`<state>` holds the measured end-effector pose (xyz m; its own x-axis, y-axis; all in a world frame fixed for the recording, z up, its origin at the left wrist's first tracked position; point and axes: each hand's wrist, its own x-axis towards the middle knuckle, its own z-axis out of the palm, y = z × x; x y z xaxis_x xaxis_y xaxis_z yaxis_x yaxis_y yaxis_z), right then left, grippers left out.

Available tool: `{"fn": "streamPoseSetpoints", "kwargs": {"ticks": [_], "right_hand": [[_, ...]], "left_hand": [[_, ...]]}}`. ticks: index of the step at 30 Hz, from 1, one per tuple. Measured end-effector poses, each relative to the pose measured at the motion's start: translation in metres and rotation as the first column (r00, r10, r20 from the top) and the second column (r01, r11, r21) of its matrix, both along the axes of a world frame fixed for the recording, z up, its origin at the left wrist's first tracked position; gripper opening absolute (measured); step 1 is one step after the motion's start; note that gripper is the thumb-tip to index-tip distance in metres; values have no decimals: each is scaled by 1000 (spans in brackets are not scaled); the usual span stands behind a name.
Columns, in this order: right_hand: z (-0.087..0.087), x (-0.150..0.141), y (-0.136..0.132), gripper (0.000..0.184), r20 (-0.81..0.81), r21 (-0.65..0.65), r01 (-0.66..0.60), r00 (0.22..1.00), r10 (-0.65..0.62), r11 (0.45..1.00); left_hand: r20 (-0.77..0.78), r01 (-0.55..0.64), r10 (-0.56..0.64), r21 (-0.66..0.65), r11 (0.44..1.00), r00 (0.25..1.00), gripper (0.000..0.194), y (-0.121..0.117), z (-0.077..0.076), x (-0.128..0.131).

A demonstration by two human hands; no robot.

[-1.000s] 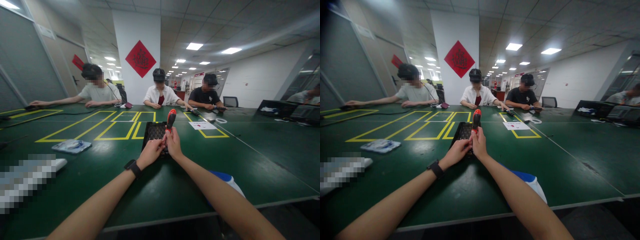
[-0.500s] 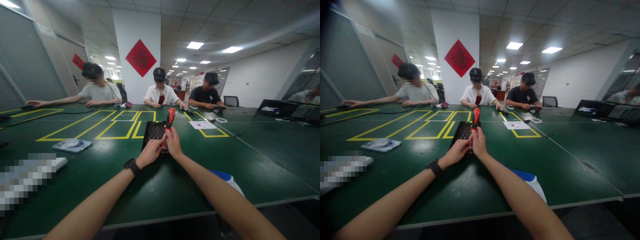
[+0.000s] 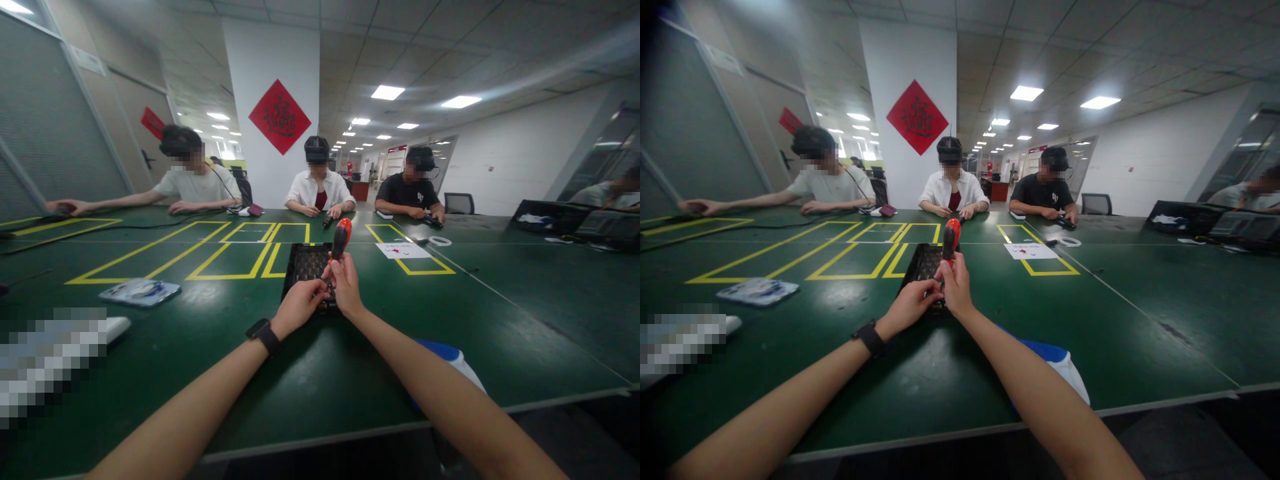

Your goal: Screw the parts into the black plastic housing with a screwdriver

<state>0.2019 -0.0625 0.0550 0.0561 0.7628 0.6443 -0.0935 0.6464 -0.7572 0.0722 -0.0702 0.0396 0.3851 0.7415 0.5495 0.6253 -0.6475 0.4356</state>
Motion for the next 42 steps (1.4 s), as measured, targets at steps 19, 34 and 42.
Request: {"fn": "streamPoseSetpoints", "kwargs": {"ticks": [19,34,42], "right_hand": [[0,-3,1,35,-95,-83,-203,976,195,976],[-3,-4,2,32,-35,-21,-113,993,112,993],[5,-7,-18,24,163,169,20,985,-48,985]], "left_hand": [[94,-30,36,-66,997,995,12,7,-4,0],[76,5,0,-64,998,997,9,5,-2,1],[-129,-207,263,340,917,956,21,-17,11,5]]}}
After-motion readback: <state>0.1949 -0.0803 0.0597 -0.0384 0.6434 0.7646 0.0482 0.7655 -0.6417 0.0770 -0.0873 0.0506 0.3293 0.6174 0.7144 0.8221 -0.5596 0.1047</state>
